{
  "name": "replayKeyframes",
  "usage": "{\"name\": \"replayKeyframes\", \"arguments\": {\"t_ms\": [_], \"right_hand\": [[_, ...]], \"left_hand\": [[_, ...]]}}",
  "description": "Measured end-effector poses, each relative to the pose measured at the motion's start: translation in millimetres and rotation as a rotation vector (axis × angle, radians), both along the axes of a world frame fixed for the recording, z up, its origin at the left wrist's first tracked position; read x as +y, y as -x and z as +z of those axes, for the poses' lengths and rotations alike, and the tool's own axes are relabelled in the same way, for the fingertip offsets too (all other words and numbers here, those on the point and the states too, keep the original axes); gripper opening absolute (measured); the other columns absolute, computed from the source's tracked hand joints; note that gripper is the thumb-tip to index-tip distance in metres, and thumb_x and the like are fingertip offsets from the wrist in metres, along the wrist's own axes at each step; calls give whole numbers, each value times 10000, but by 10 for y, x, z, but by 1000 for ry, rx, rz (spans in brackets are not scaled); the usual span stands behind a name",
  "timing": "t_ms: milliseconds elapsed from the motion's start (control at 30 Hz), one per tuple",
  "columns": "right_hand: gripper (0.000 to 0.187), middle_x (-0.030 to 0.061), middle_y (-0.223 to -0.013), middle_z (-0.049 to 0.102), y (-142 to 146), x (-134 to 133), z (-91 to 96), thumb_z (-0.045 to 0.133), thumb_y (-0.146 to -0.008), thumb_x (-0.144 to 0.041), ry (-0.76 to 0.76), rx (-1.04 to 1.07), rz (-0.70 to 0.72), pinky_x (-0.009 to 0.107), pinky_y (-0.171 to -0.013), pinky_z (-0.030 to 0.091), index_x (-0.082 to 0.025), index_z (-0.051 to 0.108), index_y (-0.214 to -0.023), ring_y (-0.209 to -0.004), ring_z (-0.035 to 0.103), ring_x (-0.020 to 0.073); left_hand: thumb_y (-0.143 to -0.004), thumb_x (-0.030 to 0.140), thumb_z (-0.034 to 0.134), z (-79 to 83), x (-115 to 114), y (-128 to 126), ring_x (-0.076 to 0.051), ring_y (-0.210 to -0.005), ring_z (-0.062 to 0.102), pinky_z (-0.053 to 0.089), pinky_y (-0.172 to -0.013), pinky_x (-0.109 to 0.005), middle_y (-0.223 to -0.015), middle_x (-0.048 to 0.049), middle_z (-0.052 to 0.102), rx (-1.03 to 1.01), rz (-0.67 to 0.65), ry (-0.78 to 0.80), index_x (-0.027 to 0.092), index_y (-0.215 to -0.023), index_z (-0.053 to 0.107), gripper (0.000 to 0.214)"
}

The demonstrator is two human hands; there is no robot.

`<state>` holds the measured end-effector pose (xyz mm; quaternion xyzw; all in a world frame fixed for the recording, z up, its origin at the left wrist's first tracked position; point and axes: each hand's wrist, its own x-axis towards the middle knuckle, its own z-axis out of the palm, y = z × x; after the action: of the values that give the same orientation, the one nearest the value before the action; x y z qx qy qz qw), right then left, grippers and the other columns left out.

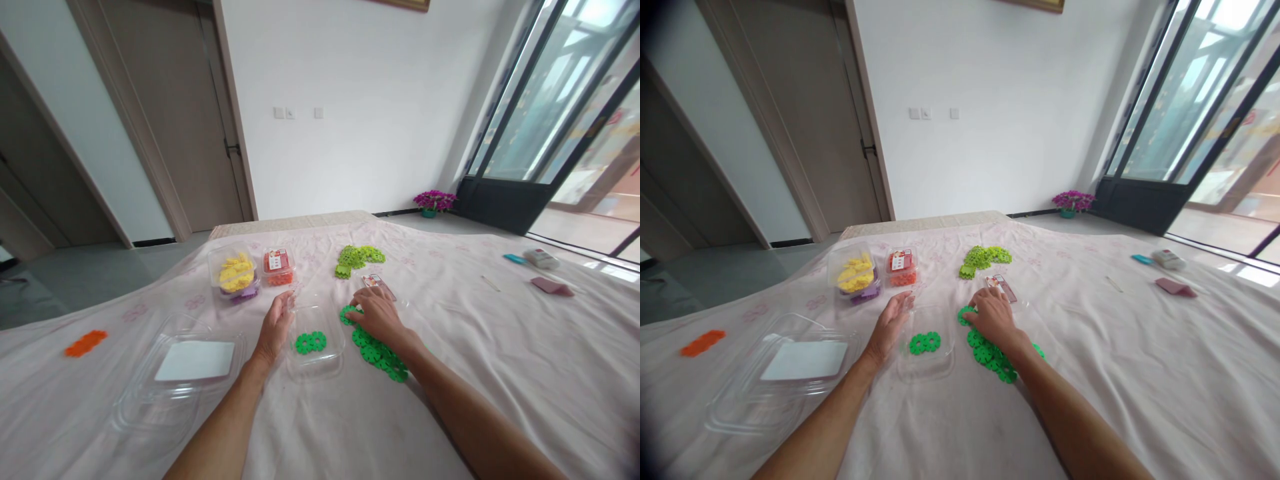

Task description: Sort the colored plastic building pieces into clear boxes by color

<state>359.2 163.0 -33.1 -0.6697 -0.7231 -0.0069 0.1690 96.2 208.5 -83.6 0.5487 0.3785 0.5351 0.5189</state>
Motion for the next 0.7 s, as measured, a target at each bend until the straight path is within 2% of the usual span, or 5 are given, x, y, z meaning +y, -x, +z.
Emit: {"name": "replayKeyframes", "arguments": {"t_ms": [267, 400, 467, 600, 700], "right_hand": [[193, 20, -766, 695, 92, 14, 72, 738, -753, -409, -94, 404, -67, 309, -722, 392, -222, 688, -750, -791, 595, 204], [276, 6, -710, 663, 283, 15, 105, 728, -734, -454, -78, 902, 62, 285, -628, 410, -193, 644, -770, -649, 563, 157], [302, 23, -761, 693, 326, 15, 126, 701, -756, -472, -41, 985, 154, 289, -644, 432, -183, 673, -842, -682, 593, 165], [284, 53, -911, 737, 140, 38, 180, 643, -809, -419, -10, 695, 151, 312, -738, 459, -190, 737, -949, -812, 636, 197], [295, 46, -991, 742, -102, 19, 263, 734, -734, -380, 102, 348, 162, 329, -837, 455, -236, 765, -989, -925, 636, 230]], "left_hand": [[-722, 170, 567, -16, 4, 2, -246, -1294, 535, 350, -1136, -415, -1338, -102, 616, 29, 17, -17, 201, -1224, 562, 504], [-734, 183, 560, 3, -13, -1, -248, -1304, 529, 346, -1140, -420, -1344, -106, 609, 35, 16, -19, 198, -1221, 561, 488], [-741, 197, 567, 10, -20, -2, -248, -1308, 525, 344, -1143, -422, -1352, -104, 605, 29, 14, -19, 203, -1225, 556, 484], [-737, 210, 594, -2, -11, 0, -253, -1313, 523, 338, -1148, -425, -1358, -106, 604, 20, 14, -14, 206, -1218, 560, 483], [-738, 211, 603, -12, 1, 3, -257, -1307, 527, 341, -1146, -429, -1353, -112, 607, 19, 14, -13, 202, -1215, 567, 479]]}}
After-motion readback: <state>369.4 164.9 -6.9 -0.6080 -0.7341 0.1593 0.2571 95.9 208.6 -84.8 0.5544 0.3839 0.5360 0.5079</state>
